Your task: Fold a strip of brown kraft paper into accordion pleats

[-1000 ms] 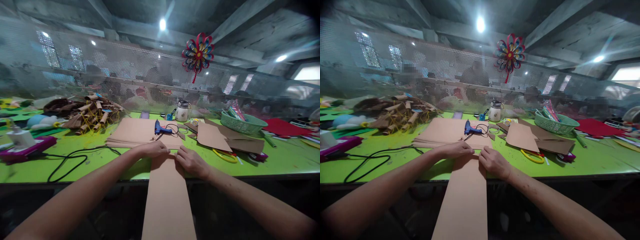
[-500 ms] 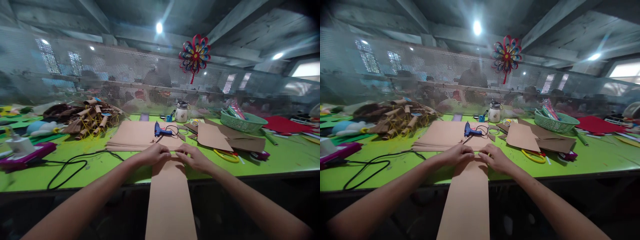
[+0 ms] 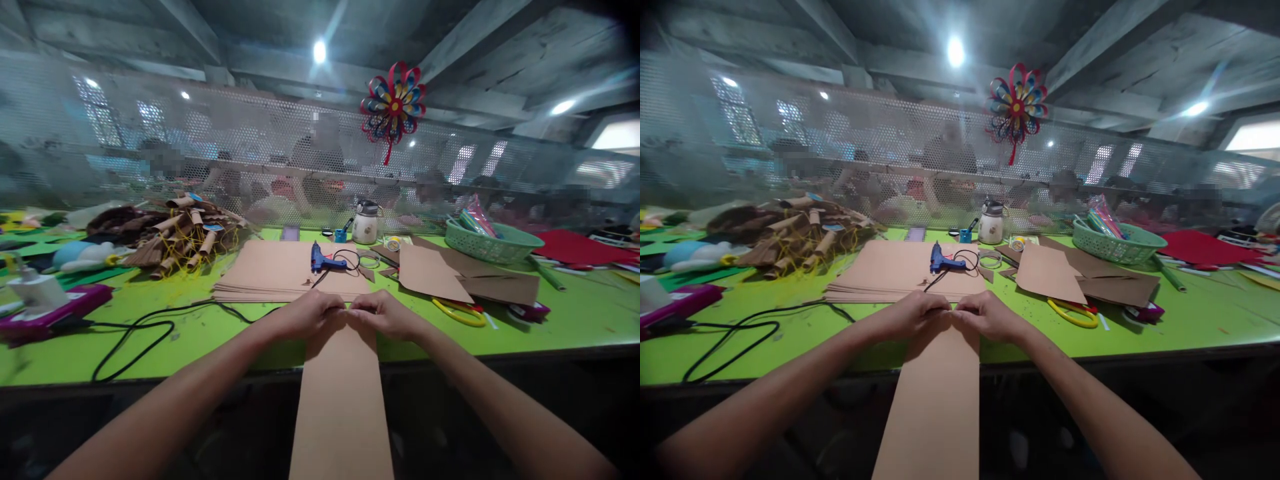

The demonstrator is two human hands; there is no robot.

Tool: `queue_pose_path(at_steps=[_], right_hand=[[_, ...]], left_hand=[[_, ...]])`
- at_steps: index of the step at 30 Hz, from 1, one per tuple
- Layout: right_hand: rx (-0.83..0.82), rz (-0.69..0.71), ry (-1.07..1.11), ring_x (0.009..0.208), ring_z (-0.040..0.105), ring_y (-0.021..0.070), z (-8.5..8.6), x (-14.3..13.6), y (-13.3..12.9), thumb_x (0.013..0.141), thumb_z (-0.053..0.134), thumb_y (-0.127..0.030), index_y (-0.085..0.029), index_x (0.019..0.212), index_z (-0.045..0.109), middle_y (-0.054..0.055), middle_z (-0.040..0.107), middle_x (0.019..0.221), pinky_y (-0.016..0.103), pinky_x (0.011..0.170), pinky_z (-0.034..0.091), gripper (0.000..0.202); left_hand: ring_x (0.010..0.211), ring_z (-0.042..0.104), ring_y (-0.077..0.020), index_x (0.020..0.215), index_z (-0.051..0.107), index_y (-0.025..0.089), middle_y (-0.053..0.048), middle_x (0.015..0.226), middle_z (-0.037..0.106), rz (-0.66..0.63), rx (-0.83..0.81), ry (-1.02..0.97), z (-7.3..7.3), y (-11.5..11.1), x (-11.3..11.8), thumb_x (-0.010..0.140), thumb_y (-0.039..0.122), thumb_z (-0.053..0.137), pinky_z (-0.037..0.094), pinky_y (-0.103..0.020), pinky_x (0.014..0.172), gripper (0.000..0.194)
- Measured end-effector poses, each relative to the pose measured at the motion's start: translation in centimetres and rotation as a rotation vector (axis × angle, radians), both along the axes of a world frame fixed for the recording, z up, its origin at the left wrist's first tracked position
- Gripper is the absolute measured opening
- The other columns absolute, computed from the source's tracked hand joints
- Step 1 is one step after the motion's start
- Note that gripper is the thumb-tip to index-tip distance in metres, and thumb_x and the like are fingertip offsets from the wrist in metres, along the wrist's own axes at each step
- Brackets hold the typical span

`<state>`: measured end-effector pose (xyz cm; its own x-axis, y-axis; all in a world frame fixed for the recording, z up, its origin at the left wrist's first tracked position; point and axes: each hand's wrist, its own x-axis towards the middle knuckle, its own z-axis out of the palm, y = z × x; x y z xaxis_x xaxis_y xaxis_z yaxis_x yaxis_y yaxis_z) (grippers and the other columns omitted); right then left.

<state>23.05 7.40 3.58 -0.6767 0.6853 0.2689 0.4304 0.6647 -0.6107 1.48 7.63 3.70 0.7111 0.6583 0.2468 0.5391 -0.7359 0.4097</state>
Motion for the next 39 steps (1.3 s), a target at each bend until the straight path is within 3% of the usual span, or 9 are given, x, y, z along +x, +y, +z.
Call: queue_pose_path(at_steps=[4,9,17,23,28,35,39], right_hand=[[0.081,-0.022,0.019,0.061,0.049,0.0108,-0.3,0.1,0.0,0.09,0.05,-0.033,-0.012,0.075,0.065,0.001,0.058,0.066,0.021,0.055,0.034,0.03],[0.098,-0.059,0.001,0.062,0.051,0.0118,-0.3,0.7,0.3,0.091,0.049,-0.032,-0.012,0.079,0.066,0.003,0.062,0.069,0.022,0.056,0.035,0.029],[0.181,0.04,-0.143,0.06,0.048,0.0102,0.6,0.2,0.8,0.093,0.045,-0.032,-0.014,0.083,0.066,0.001,0.061,0.068,0.02,0.054,0.032,0.029],[0.257,-0.009,-0.104,0.052,0.04,0.0083,-0.2,-0.5,0.9,0.093,0.044,-0.034,-0.013,0.065,0.059,-0.002,0.05,0.055,0.021,0.051,0.027,0.039],[0.201,-0.009,-0.022,0.057,0.046,0.0095,-1.1,-0.6,1.5,0.093,0.045,-0.032,-0.012,0.069,0.061,0.0,0.055,0.061,0.021,0.054,0.031,0.035],[0.013,-0.069,-0.009,0.054,0.046,0.0106,-0.1,1.7,1.2,0.09,0.047,-0.037,-0.013,0.061,0.058,0.001,0.056,0.057,0.022,0.054,0.034,0.039],[-0.078,-0.09,0.046,0.05,0.043,0.0089,-0.5,2.3,1.0,0.088,0.049,-0.04,-0.013,0.062,0.058,-0.001,0.052,0.054,0.021,0.049,0.032,0.039]], left_hand=[[0.066,0.055,-0.0135,0.096,0.067,0.015,-0.005,0.081,0.068,0.037,-0.005,0.042,0.2,0.0,-0.2,0.091,0.027,0.045,0.033,-0.021,0.057,0.026],[0.059,0.05,-0.0132,0.084,0.067,0.014,-0.004,0.069,0.064,0.1,0.056,0.101,0.2,0.4,-0.7,0.089,0.027,0.045,0.029,-0.023,0.054,0.026],[0.059,0.047,-0.0121,0.078,0.063,0.014,-0.001,0.065,0.058,0.047,0.038,0.106,0.6,0.1,-0.6,0.086,0.018,0.045,0.025,-0.024,0.053,0.02],[0.057,0.043,-0.0108,0.074,0.059,0.014,0.001,0.062,0.055,0.032,-0.023,0.106,0.8,0.2,-0.7,0.085,0.017,0.044,0.025,-0.023,0.054,0.02],[0.059,0.041,-0.0103,0.076,0.059,0.013,0.001,0.064,0.053,0.008,-0.11,0.083,0.6,1.1,-1.2,0.091,0.031,0.041,0.026,-0.021,0.054,0.03],[0.061,0.042,-0.0109,0.075,0.058,0.013,0.0,0.065,0.051,0.032,-0.131,0.068,0.4,1.5,-1.4,0.093,0.041,0.038,0.027,-0.021,0.053,0.038],[0.06,0.042,-0.011,0.076,0.058,0.014,0.001,0.066,0.052,0.031,-0.151,0.062,0.4,1.3,-1.1,0.092,0.043,0.039,0.028,-0.021,0.054,0.039]])
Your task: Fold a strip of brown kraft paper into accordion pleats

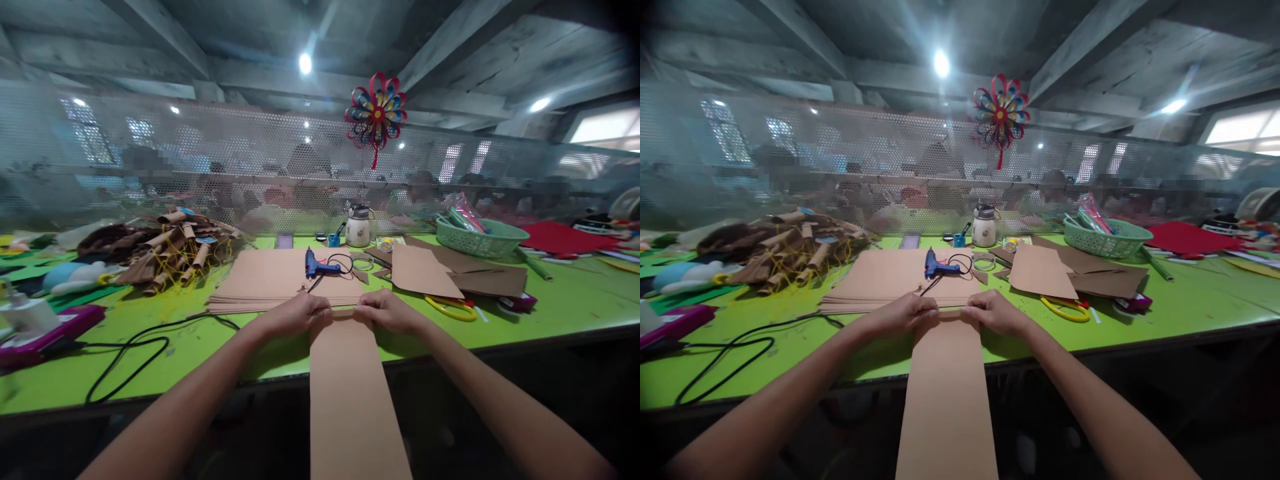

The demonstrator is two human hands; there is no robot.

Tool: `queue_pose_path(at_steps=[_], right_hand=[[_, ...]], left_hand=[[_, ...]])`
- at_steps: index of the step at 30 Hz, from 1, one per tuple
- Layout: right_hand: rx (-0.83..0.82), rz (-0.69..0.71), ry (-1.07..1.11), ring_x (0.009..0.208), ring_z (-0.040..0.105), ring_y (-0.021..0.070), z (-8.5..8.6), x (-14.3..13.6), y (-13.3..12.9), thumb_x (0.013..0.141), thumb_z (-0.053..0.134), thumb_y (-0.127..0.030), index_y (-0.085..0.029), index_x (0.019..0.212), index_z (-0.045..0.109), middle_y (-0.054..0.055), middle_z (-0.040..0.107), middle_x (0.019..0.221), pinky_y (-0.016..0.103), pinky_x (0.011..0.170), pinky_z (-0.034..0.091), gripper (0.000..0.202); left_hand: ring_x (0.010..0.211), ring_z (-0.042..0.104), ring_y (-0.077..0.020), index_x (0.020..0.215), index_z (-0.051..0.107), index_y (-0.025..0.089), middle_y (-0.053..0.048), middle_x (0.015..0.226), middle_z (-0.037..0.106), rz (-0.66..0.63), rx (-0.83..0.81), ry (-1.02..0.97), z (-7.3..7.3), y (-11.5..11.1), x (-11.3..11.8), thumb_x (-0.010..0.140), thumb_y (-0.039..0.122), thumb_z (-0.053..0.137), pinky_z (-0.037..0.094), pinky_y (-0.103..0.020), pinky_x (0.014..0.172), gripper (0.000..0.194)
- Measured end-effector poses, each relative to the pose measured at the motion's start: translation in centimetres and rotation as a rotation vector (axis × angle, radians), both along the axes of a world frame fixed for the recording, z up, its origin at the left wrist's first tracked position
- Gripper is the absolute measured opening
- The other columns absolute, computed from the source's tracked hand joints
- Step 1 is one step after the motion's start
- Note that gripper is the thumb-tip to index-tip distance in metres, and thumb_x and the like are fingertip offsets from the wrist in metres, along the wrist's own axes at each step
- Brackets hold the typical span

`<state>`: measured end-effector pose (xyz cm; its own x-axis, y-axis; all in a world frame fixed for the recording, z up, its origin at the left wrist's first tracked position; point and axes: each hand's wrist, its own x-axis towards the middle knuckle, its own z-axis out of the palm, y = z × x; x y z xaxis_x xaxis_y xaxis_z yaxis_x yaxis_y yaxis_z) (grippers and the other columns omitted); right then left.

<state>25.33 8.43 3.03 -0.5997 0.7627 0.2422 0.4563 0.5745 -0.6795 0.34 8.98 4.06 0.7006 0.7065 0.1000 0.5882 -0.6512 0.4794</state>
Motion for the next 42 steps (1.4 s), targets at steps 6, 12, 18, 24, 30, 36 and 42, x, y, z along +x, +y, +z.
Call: queue_pose_path(at_steps=[6,12,18,24,30,36,42], right_hand=[[-0.176,0.036,0.116,0.04,0.039,0.0064,-1.5,0.4,1.2,0.088,0.051,-0.046,-0.014,0.063,0.054,-0.005,0.045,0.047,0.02,0.041,0.027,0.041],[-0.378,0.18,0.123,0.043,0.051,0.0084,-1.2,1.2,1.4,0.086,0.051,-0.057,-0.014,0.07,0.052,-0.004,0.051,0.051,0.019,0.046,0.037,0.045],[-0.396,0.275,0.046,0.047,0.057,0.0096,0.0,1.0,1.3,0.087,0.049,-0.057,-0.015,0.073,0.049,-0.004,0.052,0.056,0.02,0.049,0.04,0.044],[-0.39,0.224,0.099,0.047,0.056,0.009,0.9,1.5,1.2,0.087,0.051,-0.055,-0.012,0.083,0.059,-0.004,0.054,0.059,0.02,0.049,0.041,0.044],[-0.27,0.117,0.397,0.081,0.063,0.0156,2.1,1.7,0.7,0.085,0.06,-0.046,-0.013,0.11,0.065,0.008,0.066,0.092,0.028,0.073,0.05,0.041],[-0.415,0.441,0.409,0.098,0.061,0.021,2.8,-2.0,-1.0,0.076,0.072,-0.037,-0.019,0.122,0.06,0.01,0.063,0.112,0.032,0.084,0.049,0.051],[-0.287,0.504,0.541,0.079,0.059,0.016,3.1,-4.8,-1.6,0.07,0.078,-0.033,-0.016,0.084,0.074,0.006,0.061,0.087,0.029,0.073,0.051,0.022]], left_hand=[[0.062,0.045,-0.0119,0.077,0.061,0.014,-0.001,0.067,0.056,-0.006,-0.039,-0.043,0.1,0.4,-0.4,0.09,0.047,0.042,0.032,-0.022,0.056,0.04],[0.06,0.046,-0.0113,0.07,0.055,0.014,0.0,0.065,0.052,-0.147,-0.259,-0.078,0.5,0.6,-1.0,0.091,0.047,0.041,0.036,-0.022,0.059,0.041],[0.058,0.05,-0.0109,0.068,0.05,0.015,0.001,0.062,0.053,-0.139,-0.319,-0.086,0.8,0.5,-1.1,0.091,0.043,0.042,0.039,-0.021,0.058,0.038],[0.058,0.05,-0.0105,0.068,0.055,0.013,-0.001,0.062,0.055,-0.149,-0.317,-0.179,1.2,0.5,-1.4,0.091,0.044,0.044,0.039,-0.022,0.059,0.04],[0.058,0.047,-0.0088,0.078,0.061,0.011,0.001,0.063,0.052,-0.139,-0.462,-0.384,1.9,-0.2,-1.3,0.087,0.049,0.053,0.039,-0.022,0.058,0.041],[0.057,0.054,-0.0103,0.073,0.063,0.011,-0.002,0.064,0.06,-0.221,-0.768,-0.499,0.9,-0.5,-0.7,0.074,0.054,0.068,0.045,-0.024,0.063,0.044],[0.058,0.056,-0.0131,0.075,0.069,0.01,-0.006,0.064,0.064,-0.238,-0.824,-0.521,0.4,-0.9,-0.5,0.066,0.057,0.074,0.045,-0.025,0.062,0.048]])
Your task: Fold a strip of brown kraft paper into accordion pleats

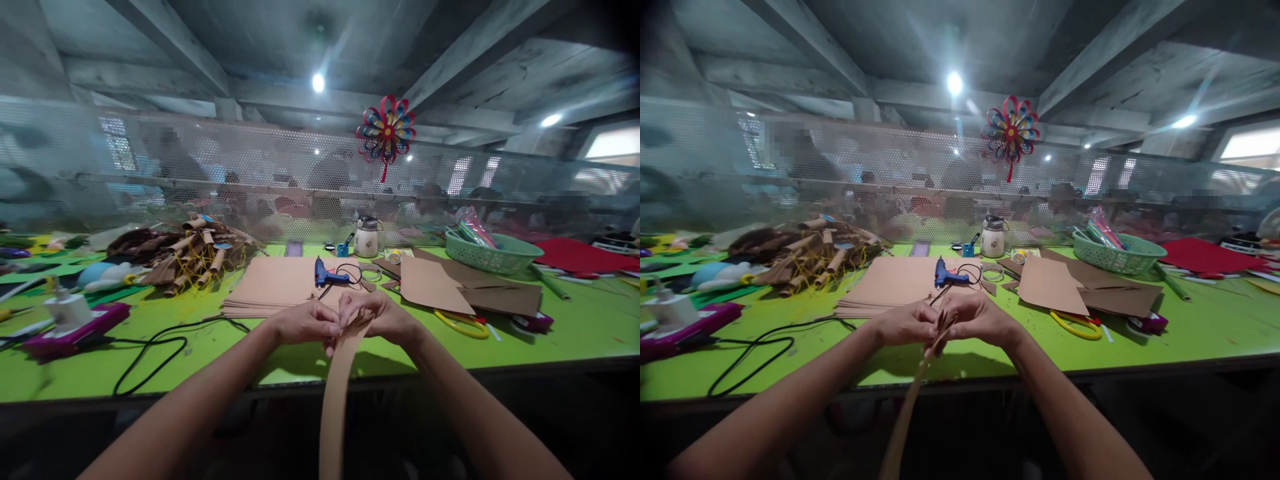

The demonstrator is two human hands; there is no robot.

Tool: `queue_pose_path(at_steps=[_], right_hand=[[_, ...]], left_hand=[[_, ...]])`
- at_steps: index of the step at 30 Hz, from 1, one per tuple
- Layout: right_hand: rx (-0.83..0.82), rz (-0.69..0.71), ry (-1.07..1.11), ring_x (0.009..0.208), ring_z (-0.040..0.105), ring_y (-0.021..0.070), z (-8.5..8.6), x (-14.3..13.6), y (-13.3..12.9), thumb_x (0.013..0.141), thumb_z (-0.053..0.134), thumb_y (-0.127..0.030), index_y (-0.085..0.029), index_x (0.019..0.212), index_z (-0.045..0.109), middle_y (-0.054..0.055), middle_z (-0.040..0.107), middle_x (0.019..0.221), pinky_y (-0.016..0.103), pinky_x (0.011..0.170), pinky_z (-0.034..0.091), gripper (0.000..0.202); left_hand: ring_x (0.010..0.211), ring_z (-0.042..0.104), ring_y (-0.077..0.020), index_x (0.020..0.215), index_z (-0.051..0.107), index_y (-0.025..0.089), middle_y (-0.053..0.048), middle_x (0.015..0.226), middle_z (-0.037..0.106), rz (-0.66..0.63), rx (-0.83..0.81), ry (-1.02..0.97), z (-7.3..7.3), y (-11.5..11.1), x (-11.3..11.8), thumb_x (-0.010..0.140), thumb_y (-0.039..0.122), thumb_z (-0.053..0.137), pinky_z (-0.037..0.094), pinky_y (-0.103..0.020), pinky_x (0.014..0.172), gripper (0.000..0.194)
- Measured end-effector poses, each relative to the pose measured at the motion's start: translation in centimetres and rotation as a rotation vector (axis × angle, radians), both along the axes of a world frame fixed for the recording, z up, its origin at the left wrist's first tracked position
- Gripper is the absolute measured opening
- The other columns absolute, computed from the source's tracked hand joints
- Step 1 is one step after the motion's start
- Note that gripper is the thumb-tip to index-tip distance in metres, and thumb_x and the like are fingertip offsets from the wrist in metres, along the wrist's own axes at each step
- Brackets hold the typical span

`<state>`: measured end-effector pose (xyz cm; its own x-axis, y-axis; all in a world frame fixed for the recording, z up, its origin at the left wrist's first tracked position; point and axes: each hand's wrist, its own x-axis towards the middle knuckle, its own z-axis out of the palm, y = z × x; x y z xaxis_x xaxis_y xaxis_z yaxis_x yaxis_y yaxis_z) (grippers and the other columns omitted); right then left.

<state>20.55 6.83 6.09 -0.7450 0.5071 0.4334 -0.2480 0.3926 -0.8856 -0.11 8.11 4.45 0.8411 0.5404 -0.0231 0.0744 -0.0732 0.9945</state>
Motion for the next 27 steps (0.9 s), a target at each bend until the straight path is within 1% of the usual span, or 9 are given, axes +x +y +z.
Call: queue_pose_path(at_steps=[3,6,10,12,15,17,19,23,27], right_hand=[[-0.037,-0.086,0.008,0.074,0.057,0.0148,-0.3,0.0,-0.2,0.071,0.077,-0.036,-0.015,0.076,0.072,0.006,0.061,0.084,0.028,0.069,0.051,0.022],[-0.104,-0.196,-0.018,0.069,0.056,0.0131,-0.6,0.9,0.2,0.072,0.075,-0.039,-0.014,0.081,0.07,0.004,0.062,0.077,0.026,0.066,0.049,0.027],[-0.063,-0.219,-0.316,0.062,0.051,0.0101,-0.6,2.2,2.1,0.074,0.071,-0.042,-0.012,0.08,0.067,0.001,0.058,0.068,0.021,0.059,0.042,0.031],[-0.005,-0.202,-0.474,0.062,0.05,0.01,-0.8,2.4,3.4,0.076,0.069,-0.043,-0.012,0.08,0.068,0.0,0.058,0.068,0.021,0.059,0.04,0.032],[0.121,-0.183,-0.621,0.064,0.048,0.01,-1.5,2.0,5.0,0.078,0.065,-0.042,-0.012,0.081,0.069,-0.001,0.058,0.069,0.021,0.06,0.039,0.03],[0.206,-0.187,-0.65,0.065,0.048,0.0102,-2.3,1.5,5.4,0.079,0.063,-0.039,-0.012,0.081,0.069,-0.001,0.058,0.069,0.021,0.061,0.039,0.028],[0.267,-0.229,-0.646,0.065,0.049,0.0109,-2.9,1.0,5.3,0.079,0.063,-0.037,-0.012,0.08,0.069,0.0,0.059,0.07,0.021,0.061,0.039,0.027],[0.341,-0.351,-0.643,0.069,0.053,0.0138,-3.5,0.9,4.5,0.078,0.065,-0.035,-0.012,0.08,0.071,0.003,0.062,0.074,0.023,0.062,0.041,0.024],[0.296,-0.369,-0.673,0.069,0.055,0.0141,-3.8,1.7,3.9,0.078,0.064,-0.03,-0.011,0.083,0.07,0.004,0.065,0.075,0.024,0.063,0.043,0.02]], left_hand=[[0.067,0.057,-0.0148,0.081,0.072,0.011,-0.006,0.074,0.067,0.017,0.039,0.037,0.1,-0.1,-0.1,0.065,0.056,0.074,0.045,-0.026,0.066,0.047],[0.068,0.055,-0.0139,0.079,0.071,0.013,-0.003,0.077,0.067,0.14,0.075,0.072,0.3,0.3,-0.3,0.064,0.05,0.076,0.044,-0.025,0.065,0.041],[0.072,0.056,-0.0135,0.093,0.069,0.01,-0.008,0.087,0.067,0.418,0.126,-0.025,0.2,1.4,-0.3,0.076,0.05,0.064,0.043,-0.025,0.067,0.043],[0.071,0.055,-0.0133,0.095,0.068,0.009,-0.009,0.088,0.067,0.473,0.215,0.01,0.1,1.8,0.0,0.083,0.053,0.055,0.041,-0.024,0.065,0.048],[0.069,0.053,-0.0144,0.088,0.071,0.01,-0.007,0.08,0.066,0.409,0.52,0.231,-0.5,1.9,0.5,0.084,0.052,0.052,0.037,-0.024,0.062,0.046],[0.068,0.052,-0.0147,0.086,0.073,0.012,-0.005,0.076,0.066,0.366,0.724,0.366,-1.1,1.8,0.9,0.083,0.047,0.056,0.035,-0.024,0.061,0.039],[0.068,0.052,-0.0148,0.087,0.073,0.014,-0.005,0.076,0.065,0.342,0.851,0.436,-1.4,1.7,1.0,0.084,0.041,0.056,0.035,-0.025,0.063,0.032],[0.068,0.051,-0.0144,0.079,0.072,0.013,-0.005,0.075,0.063,0.303,0.96,0.485,-1.6,1.6,0.9,0.083,0.032,0.057,0.036,-0.025,0.065,0.025],[0.066,0.052,-0.0143,0.077,0.072,0.012,-0.005,0.071,0.062,0.295,0.897,0.509,-1.5,1.6,0.5,0.08,0.028,0.057,0.037,-0.024,0.062,0.022]])
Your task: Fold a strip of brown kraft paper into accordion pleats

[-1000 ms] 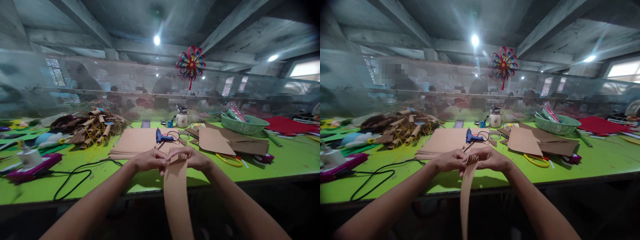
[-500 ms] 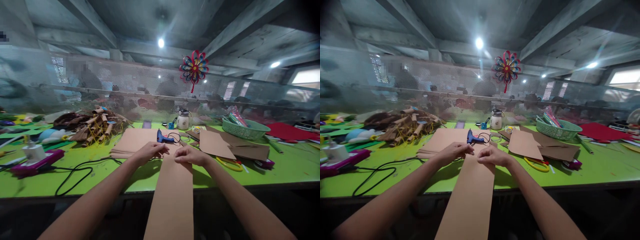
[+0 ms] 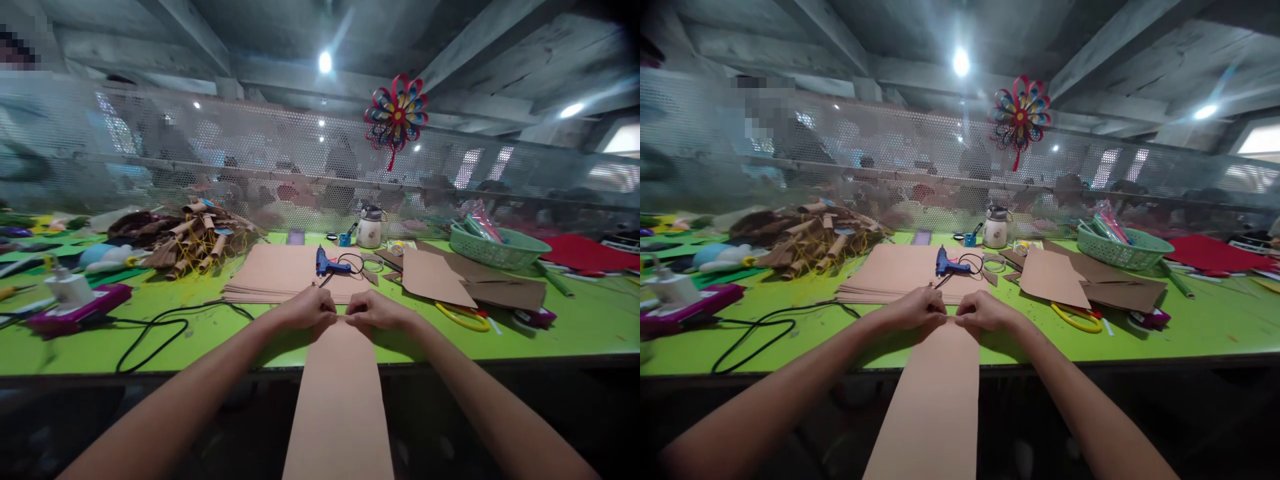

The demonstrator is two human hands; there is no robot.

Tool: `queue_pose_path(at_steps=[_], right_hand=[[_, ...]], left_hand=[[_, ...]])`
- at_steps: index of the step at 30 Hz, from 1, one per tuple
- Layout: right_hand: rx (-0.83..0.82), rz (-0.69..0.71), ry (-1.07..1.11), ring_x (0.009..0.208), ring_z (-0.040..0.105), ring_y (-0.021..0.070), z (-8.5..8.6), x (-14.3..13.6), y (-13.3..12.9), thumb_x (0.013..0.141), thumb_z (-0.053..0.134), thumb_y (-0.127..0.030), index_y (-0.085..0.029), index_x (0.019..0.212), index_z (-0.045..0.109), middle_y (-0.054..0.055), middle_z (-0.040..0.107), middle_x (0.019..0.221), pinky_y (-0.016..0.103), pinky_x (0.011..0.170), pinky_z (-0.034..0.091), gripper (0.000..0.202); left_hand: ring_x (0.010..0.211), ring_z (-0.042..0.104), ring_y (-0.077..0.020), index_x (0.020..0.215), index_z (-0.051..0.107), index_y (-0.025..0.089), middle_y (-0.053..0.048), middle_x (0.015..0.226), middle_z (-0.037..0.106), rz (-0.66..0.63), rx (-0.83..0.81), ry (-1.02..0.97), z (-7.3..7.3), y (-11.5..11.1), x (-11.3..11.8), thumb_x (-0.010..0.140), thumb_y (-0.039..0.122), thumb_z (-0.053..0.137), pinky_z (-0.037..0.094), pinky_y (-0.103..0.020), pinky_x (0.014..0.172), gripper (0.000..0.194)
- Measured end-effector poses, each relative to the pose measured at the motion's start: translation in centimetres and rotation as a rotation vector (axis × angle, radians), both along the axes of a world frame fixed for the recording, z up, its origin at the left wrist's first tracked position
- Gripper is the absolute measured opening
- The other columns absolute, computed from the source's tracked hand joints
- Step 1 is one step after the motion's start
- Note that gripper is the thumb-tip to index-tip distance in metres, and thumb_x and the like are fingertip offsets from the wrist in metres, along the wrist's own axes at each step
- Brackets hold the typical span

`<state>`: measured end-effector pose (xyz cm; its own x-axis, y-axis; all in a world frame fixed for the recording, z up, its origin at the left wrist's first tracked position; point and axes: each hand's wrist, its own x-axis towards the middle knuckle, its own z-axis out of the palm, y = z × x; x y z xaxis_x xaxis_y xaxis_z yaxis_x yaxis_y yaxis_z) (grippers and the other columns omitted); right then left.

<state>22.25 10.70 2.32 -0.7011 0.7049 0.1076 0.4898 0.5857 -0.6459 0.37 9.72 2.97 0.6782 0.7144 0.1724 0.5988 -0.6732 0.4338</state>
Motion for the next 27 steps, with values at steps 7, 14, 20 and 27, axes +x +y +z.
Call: queue_pose_path(at_steps=[7,14,20,27], right_hand=[[-0.035,-0.027,0.016,0.058,0.051,0.0107,-0.2,0.3,-0.9,0.082,0.059,-0.027,-0.011,0.08,0.064,0.001,0.059,0.066,0.022,0.056,0.04,0.016],[0.264,-0.016,-0.018,0.069,0.052,0.0135,-1.5,-0.3,-1.0,0.086,0.057,-0.031,-0.015,0.079,0.062,0.003,0.061,0.078,0.024,0.062,0.039,0.018],[0.521,-0.029,-0.076,0.074,0.048,0.0159,-2.8,-0.4,-1.5,0.089,0.054,-0.024,-0.016,0.076,0.054,0.005,0.056,0.079,0.027,0.065,0.036,0.015],[0.546,0.002,-0.115,0.075,0.047,0.0159,-2.8,0.5,-1.6,0.089,0.052,-0.019,-0.017,0.077,0.05,0.004,0.053,0.082,0.027,0.064,0.036,0.012]], left_hand=[[0.069,0.054,-0.0138,0.092,0.072,0.013,-0.004,0.079,0.066,0.01,-0.071,0.009,0.1,-0.2,0.0,0.078,0.026,0.058,0.038,-0.023,0.062,0.024],[0.071,0.053,-0.0142,0.086,0.069,0.014,-0.004,0.08,0.063,-0.009,-0.009,0.034,0.1,-0.2,0.2,0.079,0.025,0.058,0.038,-0.022,0.062,0.017],[0.069,0.052,-0.0133,0.08,0.063,0.013,-0.004,0.081,0.061,-0.001,-0.003,0.072,0.5,-0.9,0.3,0.079,0.018,0.056,0.036,-0.022,0.06,0.009],[0.068,0.05,-0.014,0.083,0.061,0.015,-0.003,0.082,0.058,-0.034,0.053,0.104,0.1,-1.0,-0.2,0.079,0.015,0.053,0.035,-0.024,0.06,0.008]])
